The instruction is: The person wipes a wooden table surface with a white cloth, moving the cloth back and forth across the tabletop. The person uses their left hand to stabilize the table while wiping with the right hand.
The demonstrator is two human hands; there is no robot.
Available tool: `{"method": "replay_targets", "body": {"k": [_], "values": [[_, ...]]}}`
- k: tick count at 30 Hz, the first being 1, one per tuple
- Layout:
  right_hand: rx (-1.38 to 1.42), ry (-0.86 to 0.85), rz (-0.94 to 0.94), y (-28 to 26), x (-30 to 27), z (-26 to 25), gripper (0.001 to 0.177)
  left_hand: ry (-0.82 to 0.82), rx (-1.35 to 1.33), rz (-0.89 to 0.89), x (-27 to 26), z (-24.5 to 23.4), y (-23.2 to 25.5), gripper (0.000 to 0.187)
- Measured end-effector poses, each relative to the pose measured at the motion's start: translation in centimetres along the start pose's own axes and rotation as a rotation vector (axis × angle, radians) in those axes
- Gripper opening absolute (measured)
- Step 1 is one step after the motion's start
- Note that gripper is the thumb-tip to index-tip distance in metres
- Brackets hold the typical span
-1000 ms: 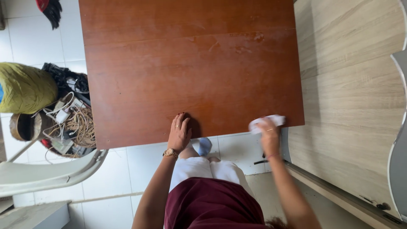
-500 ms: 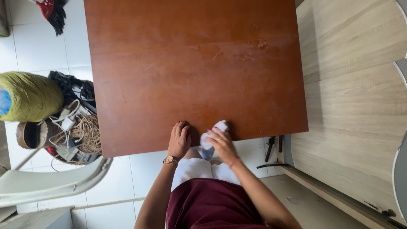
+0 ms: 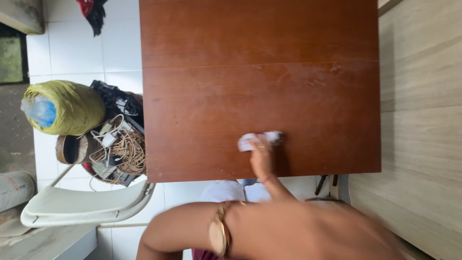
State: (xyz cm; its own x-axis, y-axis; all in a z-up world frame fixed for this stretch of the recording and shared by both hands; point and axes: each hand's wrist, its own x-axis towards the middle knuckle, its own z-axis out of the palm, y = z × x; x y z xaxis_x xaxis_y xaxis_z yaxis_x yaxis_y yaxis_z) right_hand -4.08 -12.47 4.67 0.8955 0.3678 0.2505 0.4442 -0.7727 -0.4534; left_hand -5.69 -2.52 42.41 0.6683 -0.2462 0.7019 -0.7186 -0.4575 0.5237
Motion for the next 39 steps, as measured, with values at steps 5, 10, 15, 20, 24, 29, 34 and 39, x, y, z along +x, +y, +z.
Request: {"method": "replay_targets", "body": {"k": [5, 10, 15, 20, 24, 29, 34, 39], "values": [[0.015, -0.132, -0.461, -5.1, 2.1, 4.4, 0.032, -0.039, 0.073, -0.383, 1.0, -2.8, -0.8, 0.022], [-0.104, -0.068, -0.504, 2.8, 5.2, -0.9, 0.037, -0.076, 0.124, -0.731, 3.4, -5.0, -2.3, 0.023], [-0.4, 0.134, -0.054, 16.0, 5.2, -5.7, 0.044, -0.114, 0.238, -1.269, 7.2, -4.1, -2.9, 0.023], [-0.406, 0.204, 0.036, 11.3, 8.1, -3.1, 0.044, -0.127, 0.239, -1.412, 9.3, -5.5, -4.0, 0.022], [-0.33, 0.125, -0.132, -16.2, 18.0, -13.5, 0.04, -0.011, 0.141, -1.111, 10.3, -7.0, -5.1, 0.014], [-0.203, 0.045, -0.361, -8.2, 4.5, 4.7, 0.037, 0.153, 0.082, -0.719, 13.5, -9.1, -7.1, 0.006], [-0.125, -0.023, -0.477, 1.3, 11.0, -1.6, 0.037, 0.232, -0.003, -0.393, -8.6, -3.7, -22.4, 0.006], [-0.435, 0.143, -0.068, 19.0, 10.0, -4.3, 0.035, -0.371, 0.148, -1.217, -21.0, 1.0, -28.3, 0.013]]}}
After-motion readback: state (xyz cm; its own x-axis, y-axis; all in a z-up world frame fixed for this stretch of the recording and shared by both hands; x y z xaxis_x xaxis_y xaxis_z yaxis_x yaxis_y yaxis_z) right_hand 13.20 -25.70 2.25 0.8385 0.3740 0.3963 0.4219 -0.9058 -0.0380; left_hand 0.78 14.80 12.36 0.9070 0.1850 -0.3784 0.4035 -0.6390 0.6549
